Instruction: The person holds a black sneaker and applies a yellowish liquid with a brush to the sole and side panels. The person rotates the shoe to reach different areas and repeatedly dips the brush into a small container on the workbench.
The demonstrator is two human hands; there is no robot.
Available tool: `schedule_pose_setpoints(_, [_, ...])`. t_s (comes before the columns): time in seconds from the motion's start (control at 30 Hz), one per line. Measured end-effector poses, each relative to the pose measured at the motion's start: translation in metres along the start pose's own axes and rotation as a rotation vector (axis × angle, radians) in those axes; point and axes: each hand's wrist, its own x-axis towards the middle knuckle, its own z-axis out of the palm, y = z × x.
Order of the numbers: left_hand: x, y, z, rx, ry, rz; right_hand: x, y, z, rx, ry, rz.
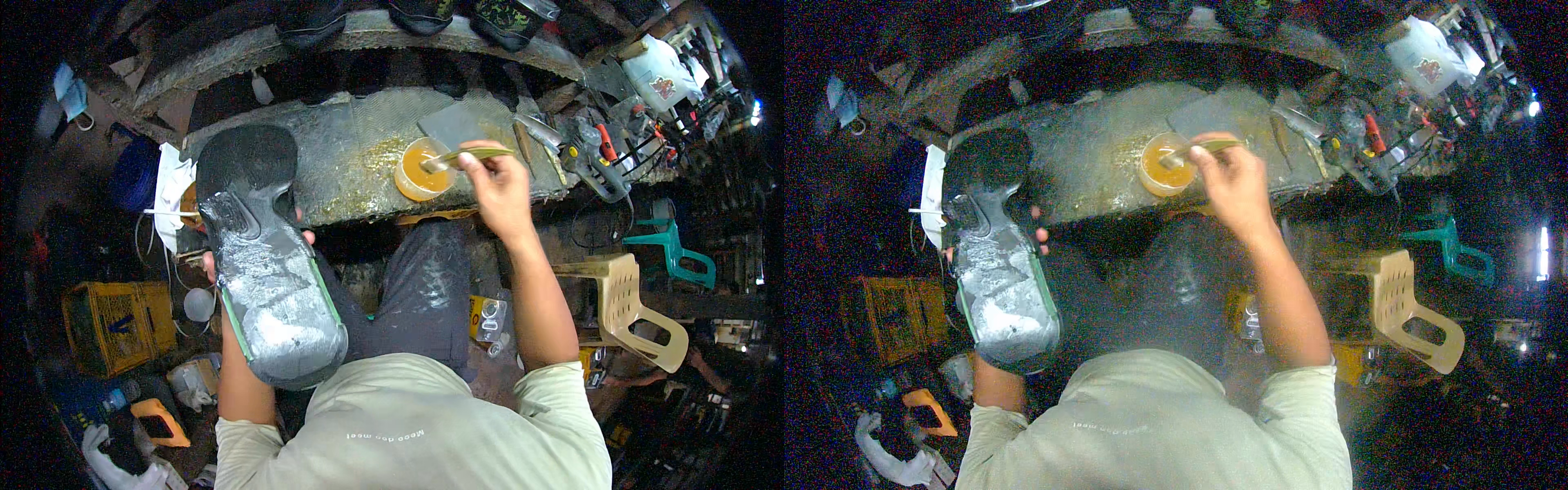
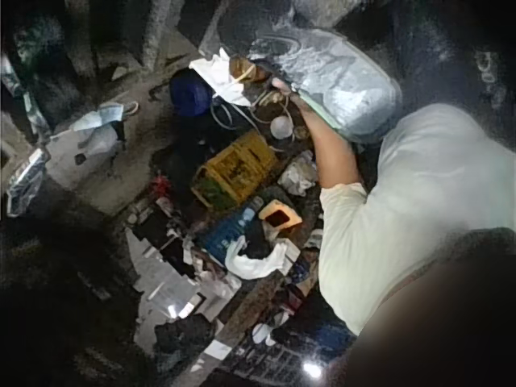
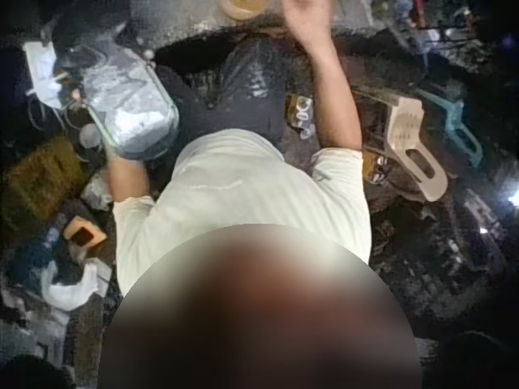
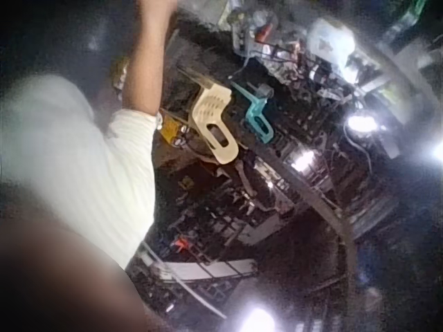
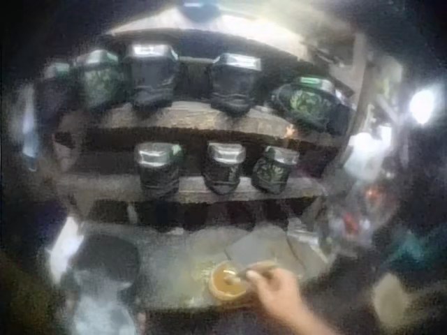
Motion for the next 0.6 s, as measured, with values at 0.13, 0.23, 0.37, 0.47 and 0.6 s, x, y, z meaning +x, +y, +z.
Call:
schedule_pose_setpoints(0.13, [-0.004, -0.01, -0.003, -0.191, 0.161, -0.096, -0.005, 0.003, -0.012, 0.29, -0.02, 0.222])
schedule_pose_setpoints(0.23, [-0.004, -0.014, -0.007, -0.18, 0.136, -0.113, -0.004, 0.009, -0.01, 0.433, -0.047, 0.328])
schedule_pose_setpoints(0.37, [-0.001, -0.005, -0.016, -0.084, 0.291, 0.011, -0.003, 0.015, -0.013, 0.509, -0.112, 0.407])
schedule_pose_setpoints(0.47, [-0.004, -0.003, -0.023, 0.088, 0.496, 0.062, -0.001, 0.005, -0.014, 0.551, -0.025, 0.43])
schedule_pose_setpoints(0.6, [-0.002, -0.003, -0.02, 0.359, 0.458, 0.205, -0.017, -0.042, -0.02, 0.781, -0.265, 0.418])
